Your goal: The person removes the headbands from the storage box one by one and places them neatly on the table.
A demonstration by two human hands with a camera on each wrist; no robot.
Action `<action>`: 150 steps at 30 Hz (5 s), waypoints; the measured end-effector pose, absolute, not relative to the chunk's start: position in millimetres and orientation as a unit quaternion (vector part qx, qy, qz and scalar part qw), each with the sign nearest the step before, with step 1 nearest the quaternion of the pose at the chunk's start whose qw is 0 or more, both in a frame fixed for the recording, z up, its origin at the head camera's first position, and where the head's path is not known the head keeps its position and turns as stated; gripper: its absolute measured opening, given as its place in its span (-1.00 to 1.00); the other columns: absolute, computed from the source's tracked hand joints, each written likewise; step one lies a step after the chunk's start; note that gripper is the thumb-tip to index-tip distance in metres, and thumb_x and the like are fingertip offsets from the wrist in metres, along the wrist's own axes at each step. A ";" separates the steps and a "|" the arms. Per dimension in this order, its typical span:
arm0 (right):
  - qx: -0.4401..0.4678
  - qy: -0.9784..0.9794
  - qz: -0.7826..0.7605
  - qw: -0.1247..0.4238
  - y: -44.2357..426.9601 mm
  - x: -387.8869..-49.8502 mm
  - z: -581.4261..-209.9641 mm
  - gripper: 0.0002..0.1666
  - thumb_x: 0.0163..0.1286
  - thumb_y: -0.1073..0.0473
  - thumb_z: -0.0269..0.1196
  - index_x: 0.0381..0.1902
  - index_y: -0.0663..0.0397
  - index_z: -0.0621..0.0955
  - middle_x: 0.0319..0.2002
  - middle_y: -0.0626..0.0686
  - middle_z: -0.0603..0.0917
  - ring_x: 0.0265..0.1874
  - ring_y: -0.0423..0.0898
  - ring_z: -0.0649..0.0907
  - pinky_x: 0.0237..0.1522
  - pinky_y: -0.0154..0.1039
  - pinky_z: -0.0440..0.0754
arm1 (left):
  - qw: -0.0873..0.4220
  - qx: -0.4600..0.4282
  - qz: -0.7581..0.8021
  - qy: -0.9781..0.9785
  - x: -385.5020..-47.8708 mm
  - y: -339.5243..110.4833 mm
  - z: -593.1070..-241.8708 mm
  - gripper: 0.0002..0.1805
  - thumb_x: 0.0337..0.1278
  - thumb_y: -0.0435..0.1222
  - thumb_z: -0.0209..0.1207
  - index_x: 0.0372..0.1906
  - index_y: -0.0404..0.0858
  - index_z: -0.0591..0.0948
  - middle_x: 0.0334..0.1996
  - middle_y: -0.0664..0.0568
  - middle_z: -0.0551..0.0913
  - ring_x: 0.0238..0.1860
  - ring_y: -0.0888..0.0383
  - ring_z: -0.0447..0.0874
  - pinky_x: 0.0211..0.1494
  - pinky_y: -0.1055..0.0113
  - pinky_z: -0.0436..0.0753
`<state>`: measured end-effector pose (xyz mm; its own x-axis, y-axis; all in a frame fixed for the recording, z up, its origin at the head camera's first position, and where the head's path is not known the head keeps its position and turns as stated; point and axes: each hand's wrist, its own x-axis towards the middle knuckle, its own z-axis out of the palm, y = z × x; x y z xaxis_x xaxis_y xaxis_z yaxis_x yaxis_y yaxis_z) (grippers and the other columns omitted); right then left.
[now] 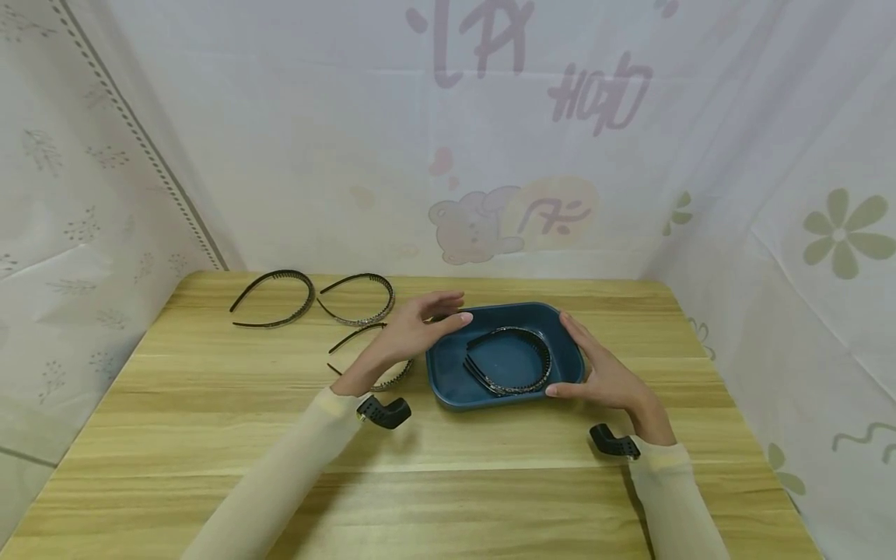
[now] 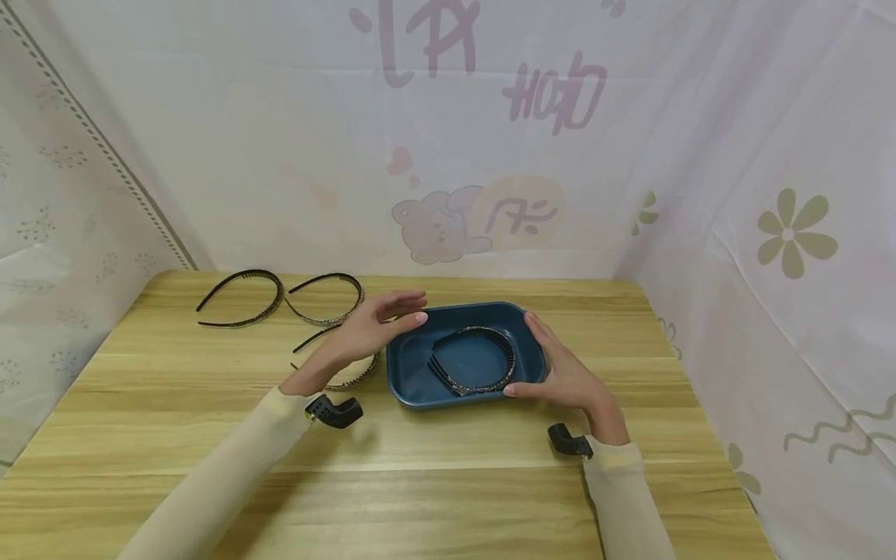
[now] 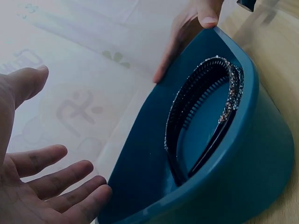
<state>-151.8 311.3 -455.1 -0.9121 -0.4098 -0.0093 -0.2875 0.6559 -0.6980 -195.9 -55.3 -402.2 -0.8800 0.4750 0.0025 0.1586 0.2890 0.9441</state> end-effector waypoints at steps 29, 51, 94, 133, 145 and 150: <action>-0.191 0.906 -0.368 0.081 309.8 -152.2 -454.6 0.50 0.09 -0.08 0.61 0.70 -0.19 -0.15 0.69 0.10 -0.12 0.65 0.29 -0.07 0.46 0.55 0.05 | 0.284 0.201 0.564 0.749 -208.4 -9.4 -405.3 -0.28 0.36 0.02 0.28 0.50 -0.18 0.42 0.29 -0.12 0.61 0.29 -0.12 0.62 0.39 -0.05 0.58; -0.193 0.903 -0.375 0.086 311.0 -151.9 -454.8 0.48 0.12 -0.08 0.59 0.70 -0.21 -0.16 0.69 0.13 -0.14 0.65 0.29 -0.09 0.47 0.54 0.02 | 0.396 0.194 0.535 0.720 -213.6 29.9 -416.7 -0.24 0.29 0.00 0.35 0.51 -0.17 0.41 0.24 0.00 0.66 0.30 -0.06 0.64 0.35 0.01 0.63; -0.189 0.902 -0.378 0.091 310.2 -151.2 -453.3 0.48 0.13 -0.09 0.59 0.70 -0.23 -0.17 0.70 0.09 -0.16 0.65 0.28 -0.10 0.46 0.53 0.05 | 0.356 0.092 0.529 0.765 -194.6 84.0 -438.4 -0.74 0.05 -0.32 0.51 -0.15 -0.33 0.79 -0.38 -0.10 0.82 -0.38 0.05 0.83 -0.24 0.23 0.81; -0.190 0.902 -0.379 0.086 309.7 -151.5 -455.6 0.49 0.12 -0.07 0.60 0.70 -0.21 -0.17 0.70 0.08 -0.16 0.65 0.29 -0.09 0.47 0.54 0.05 | 0.339 0.146 0.564 0.739 -194.7 66.1 -428.8 -0.74 0.11 -0.26 0.49 -0.10 -0.24 0.82 -0.33 0.00 0.85 -0.30 0.13 0.83 -0.20 0.26 0.81; -0.183 0.902 -0.379 0.093 310.0 -151.2 -454.1 0.48 0.12 -0.09 0.59 0.70 -0.24 -0.17 0.70 0.05 -0.17 0.65 0.28 -0.10 0.46 0.55 0.04 | 0.326 0.144 0.599 0.718 -193.9 54.0 -418.3 -0.75 0.08 -0.22 0.50 -0.10 -0.14 0.83 -0.24 0.04 0.85 -0.25 0.11 0.82 -0.13 0.23 0.81; -0.184 0.903 -0.376 0.092 310.3 -151.0 -453.7 0.48 0.12 -0.09 0.59 0.70 -0.21 -0.16 0.70 0.07 -0.16 0.65 0.29 -0.09 0.46 0.54 0.04 | 0.319 0.152 0.605 0.713 -194.2 46.5 -412.1 -0.75 0.10 -0.21 0.49 -0.09 -0.11 0.83 -0.23 0.05 0.84 -0.24 0.10 0.82 -0.10 0.22 0.81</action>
